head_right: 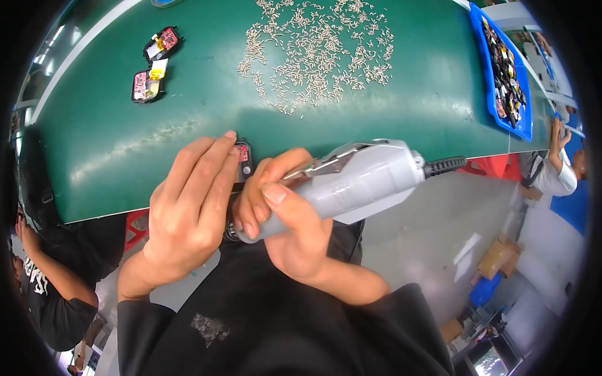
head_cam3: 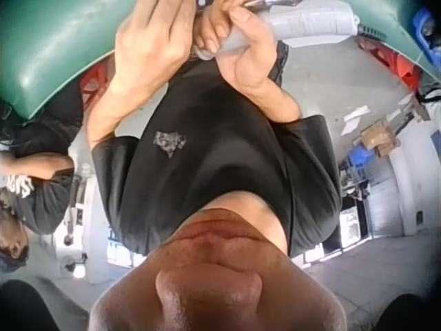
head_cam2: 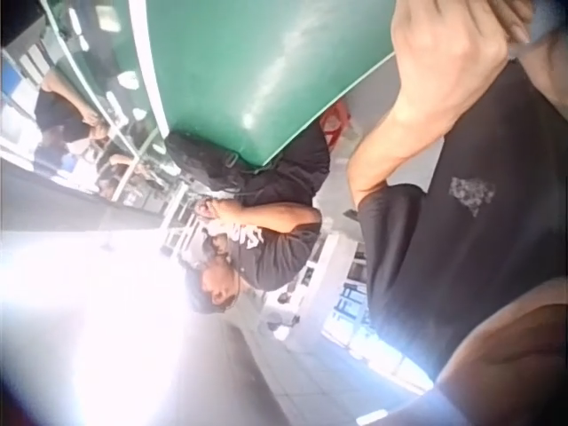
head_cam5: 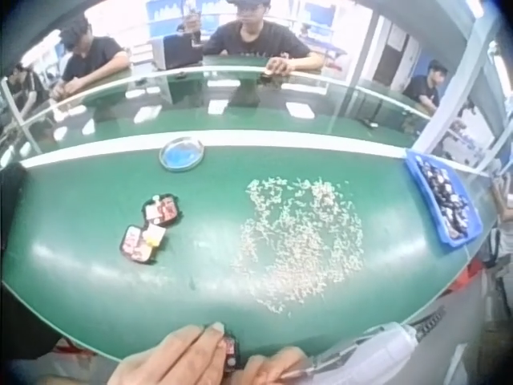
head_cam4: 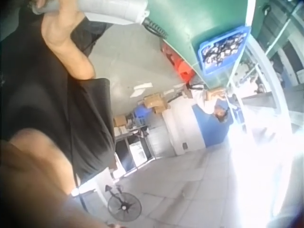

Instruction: Assemble small electronic components by inserting pieces and using an electric screwdriver.

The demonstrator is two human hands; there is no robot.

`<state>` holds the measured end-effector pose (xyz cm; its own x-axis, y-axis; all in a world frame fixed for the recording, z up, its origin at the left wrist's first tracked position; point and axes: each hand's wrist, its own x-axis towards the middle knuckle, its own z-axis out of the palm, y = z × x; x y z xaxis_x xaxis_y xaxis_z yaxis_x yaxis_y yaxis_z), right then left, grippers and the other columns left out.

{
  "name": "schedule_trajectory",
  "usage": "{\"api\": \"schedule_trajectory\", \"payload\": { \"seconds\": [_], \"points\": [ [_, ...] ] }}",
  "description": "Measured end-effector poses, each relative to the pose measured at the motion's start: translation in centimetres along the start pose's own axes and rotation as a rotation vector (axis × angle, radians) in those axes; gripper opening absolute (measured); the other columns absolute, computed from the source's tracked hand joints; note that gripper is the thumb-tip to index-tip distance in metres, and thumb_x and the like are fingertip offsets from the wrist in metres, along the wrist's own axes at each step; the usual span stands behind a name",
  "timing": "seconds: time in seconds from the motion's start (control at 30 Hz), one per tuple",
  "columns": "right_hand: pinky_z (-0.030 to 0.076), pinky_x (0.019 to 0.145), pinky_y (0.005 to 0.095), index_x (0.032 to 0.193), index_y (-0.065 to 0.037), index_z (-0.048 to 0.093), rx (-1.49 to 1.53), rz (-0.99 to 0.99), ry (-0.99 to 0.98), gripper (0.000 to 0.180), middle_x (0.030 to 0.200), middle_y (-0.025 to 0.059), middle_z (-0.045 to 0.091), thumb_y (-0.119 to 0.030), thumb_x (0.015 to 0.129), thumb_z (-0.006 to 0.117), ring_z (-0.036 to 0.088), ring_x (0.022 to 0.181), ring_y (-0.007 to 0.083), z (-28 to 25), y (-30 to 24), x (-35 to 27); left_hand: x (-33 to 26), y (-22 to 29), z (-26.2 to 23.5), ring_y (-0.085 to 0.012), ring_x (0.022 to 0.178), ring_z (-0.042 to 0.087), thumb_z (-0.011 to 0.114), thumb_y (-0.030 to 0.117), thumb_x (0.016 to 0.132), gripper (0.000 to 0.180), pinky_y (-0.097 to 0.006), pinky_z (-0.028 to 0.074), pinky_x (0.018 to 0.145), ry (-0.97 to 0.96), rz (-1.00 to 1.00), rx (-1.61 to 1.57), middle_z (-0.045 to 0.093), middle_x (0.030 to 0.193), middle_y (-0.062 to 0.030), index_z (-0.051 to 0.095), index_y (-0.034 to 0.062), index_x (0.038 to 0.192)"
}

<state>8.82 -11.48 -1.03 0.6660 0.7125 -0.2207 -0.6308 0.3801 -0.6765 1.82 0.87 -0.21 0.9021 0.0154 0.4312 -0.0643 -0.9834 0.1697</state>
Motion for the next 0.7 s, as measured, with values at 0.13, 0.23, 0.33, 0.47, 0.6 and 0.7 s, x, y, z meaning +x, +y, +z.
{"api": "schedule_trajectory", "payload": {
  "seconds": [0.13,0.23,0.33,0.47,0.6,0.7],
  "points": [
    [0.04,0.046,0.0278,0.089,-0.008,0.043,0.051,-0.126,-0.212,0.017,0.065,0.0026,0.042,-0.024,0.09,0.048,0.042,0.045,0.0114,-0.8,-3.5,1.0,-0.7,0.0,0.2,-0.0332,0.09,0.06,0.06,0.003,0.057,0.034,-0.034,0.056,0.069,-0.015,-0.015,-0.054,0.061,0.099,-0.0275,0.062,-0.0159,0.085],
    [0.039,0.048,0.0276,0.089,-0.008,0.042,-0.024,-0.201,-0.359,0.017,0.066,0.0023,0.042,-0.023,0.091,0.048,0.041,0.044,0.01,-0.4,-6.8,3.2,-1.2,0.0,0.2,-0.0341,0.094,0.059,0.06,0.002,0.059,0.035,-0.035,0.056,0.073,-0.023,-0.017,-0.035,0.061,0.102,-0.0281,0.062,-0.0171,0.088],
    [0.037,0.053,0.0274,0.091,-0.007,0.043,-0.115,-0.247,-0.393,0.018,0.068,0.0025,0.042,-0.025,0.091,0.045,0.042,0.048,0.0107,0.3,-8.2,4.5,-1.1,0.1,0.3,-0.0346,0.096,0.059,0.06,0.0,0.059,0.035,-0.035,0.056,0.075,-0.032,-0.002,-0.049,0.06,0.105,-0.0279,0.062,-0.0178,0.09],
    [0.037,0.053,0.027,0.091,-0.007,0.045,-0.174,-0.23,-0.438,0.02,0.068,0.002,0.042,-0.026,0.091,0.043,0.042,0.049,0.0107,0.5,-8.1,6.2,-1.2,0.1,0.4,-0.0344,0.098,0.059,0.06,0.0,0.059,0.034,-0.035,0.056,0.077,-0.018,-0.014,-0.044,0.061,0.105,-0.0272,0.063,-0.0177,0.088],
    [0.036,0.053,0.0263,0.09,-0.007,0.046,-0.223,-0.215,-0.414,0.019,0.068,0.0018,0.042,-0.026,0.091,0.043,0.042,0.049,0.0098,0.5,-7.3,6.6,-1.7,0.2,0.5,-0.0359,0.097,0.06,0.065,-0.007,0.056,0.043,-0.038,0.056,0.073,-0.032,-0.066,-0.118,0.058,0.112,-0.0254,0.059,-0.0178,0.097],
    [0.036,0.053,0.0264,0.089,-0.008,0.045,-0.239,-0.205,-0.39,0.018,0.068,0.0018,0.043,-0.026,0.09,0.045,0.042,0.048,0.0095,0.5,-7.3,6.7,-1.7,-0.1,0.7,-0.0363,0.096,0.06,0.065,-0.006,0.055,0.043,-0.039,0.057,0.072,-0.005,-0.053,-0.136,0.059,0.111,-0.0258,0.059,-0.0177,0.096]
  ]
}}
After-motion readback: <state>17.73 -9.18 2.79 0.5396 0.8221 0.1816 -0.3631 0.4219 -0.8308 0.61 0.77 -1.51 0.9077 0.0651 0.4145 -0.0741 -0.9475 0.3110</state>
